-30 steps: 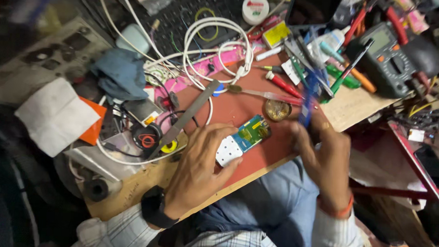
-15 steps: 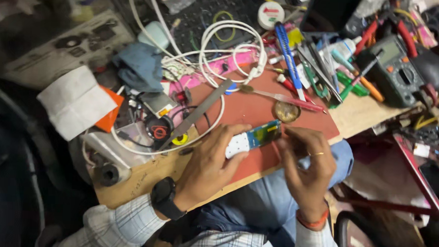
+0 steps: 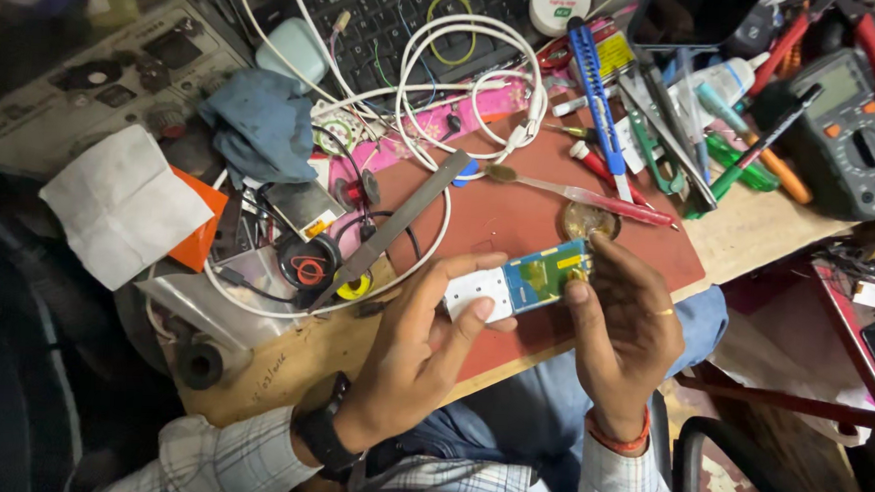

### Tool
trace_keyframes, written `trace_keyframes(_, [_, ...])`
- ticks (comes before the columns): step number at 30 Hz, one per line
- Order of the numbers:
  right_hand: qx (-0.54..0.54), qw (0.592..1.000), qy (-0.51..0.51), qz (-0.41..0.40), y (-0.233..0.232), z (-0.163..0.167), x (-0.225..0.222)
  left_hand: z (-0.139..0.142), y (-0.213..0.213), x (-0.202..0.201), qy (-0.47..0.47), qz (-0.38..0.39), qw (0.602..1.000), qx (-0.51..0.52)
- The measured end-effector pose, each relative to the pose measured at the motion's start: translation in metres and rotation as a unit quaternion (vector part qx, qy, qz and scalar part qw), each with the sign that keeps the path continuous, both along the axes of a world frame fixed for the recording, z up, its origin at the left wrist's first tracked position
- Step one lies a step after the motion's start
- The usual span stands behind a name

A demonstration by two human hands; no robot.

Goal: The person uses a blue plastic pry tool and a red screwdriver to separate a white plastic housing from a small green circuit board. They then use tweezers to remove a small metal component from the board and place it on the table.

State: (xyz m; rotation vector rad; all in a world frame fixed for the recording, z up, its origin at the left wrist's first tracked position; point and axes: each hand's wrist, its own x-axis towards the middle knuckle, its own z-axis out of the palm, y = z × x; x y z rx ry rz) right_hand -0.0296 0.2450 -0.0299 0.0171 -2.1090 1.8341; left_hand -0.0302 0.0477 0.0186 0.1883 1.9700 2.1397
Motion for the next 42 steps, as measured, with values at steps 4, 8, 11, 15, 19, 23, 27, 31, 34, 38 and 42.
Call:
trace_keyframes(4, [0.000,1.000,0.003,-0.012,0.010,-0.013,-0.004,-0.001,0.006,-0.009,0.086,0.022,0.991,-0.099])
trace_keyframes(8, [-0.008,1.000,0.011,-0.008,0.018,-0.024,-0.007,-0.008,0.014,-0.018,0.060,0.023,0.996,-0.069])
trace_keyframes(11, [-0.018,1.000,0.025,-0.002,0.024,-0.031,-0.011,-0.013,0.018,-0.023,0.028,0.025,0.997,-0.065])
trace_keyframes(15, [-0.027,0.999,0.028,0.003,0.030,-0.038,-0.016,-0.020,0.023,-0.030,0.014,0.028,0.998,-0.049])
trace_keyframes(19, [-0.019,0.999,0.026,-0.002,0.033,-0.038,-0.017,-0.022,0.025,-0.031,0.023,0.026,0.998,-0.050])
trace_keyframes(23, [-0.026,0.999,0.032,0.004,0.035,-0.039,-0.023,-0.023,0.028,-0.038,-0.020,0.018,0.999,-0.023])
trace_keyframes(27, [-0.005,0.999,0.034,0.003,0.037,-0.038,-0.030,-0.023,0.029,-0.045,-0.008,0.014,1.000,-0.022])
trace_keyframes(31, [-0.006,0.999,0.034,-0.003,0.039,-0.039,-0.036,-0.023,0.032,-0.051,-0.012,0.015,1.000,-0.019])
trace_keyframes(34, [-0.009,0.999,0.041,0.000,0.039,-0.040,-0.040,-0.023,0.034,-0.056,0.029,0.029,0.998,-0.041])
trace_keyframes(38, [-0.005,0.999,0.032,0.005,0.041,-0.040,-0.042,-0.023,0.035,-0.060,0.013,0.042,0.998,-0.049])
trace_keyframes(42, [0.003,1.000,0.013,0.000,0.042,-0.039,-0.042,-0.023,0.034,-0.063,0.004,0.039,0.998,-0.055])
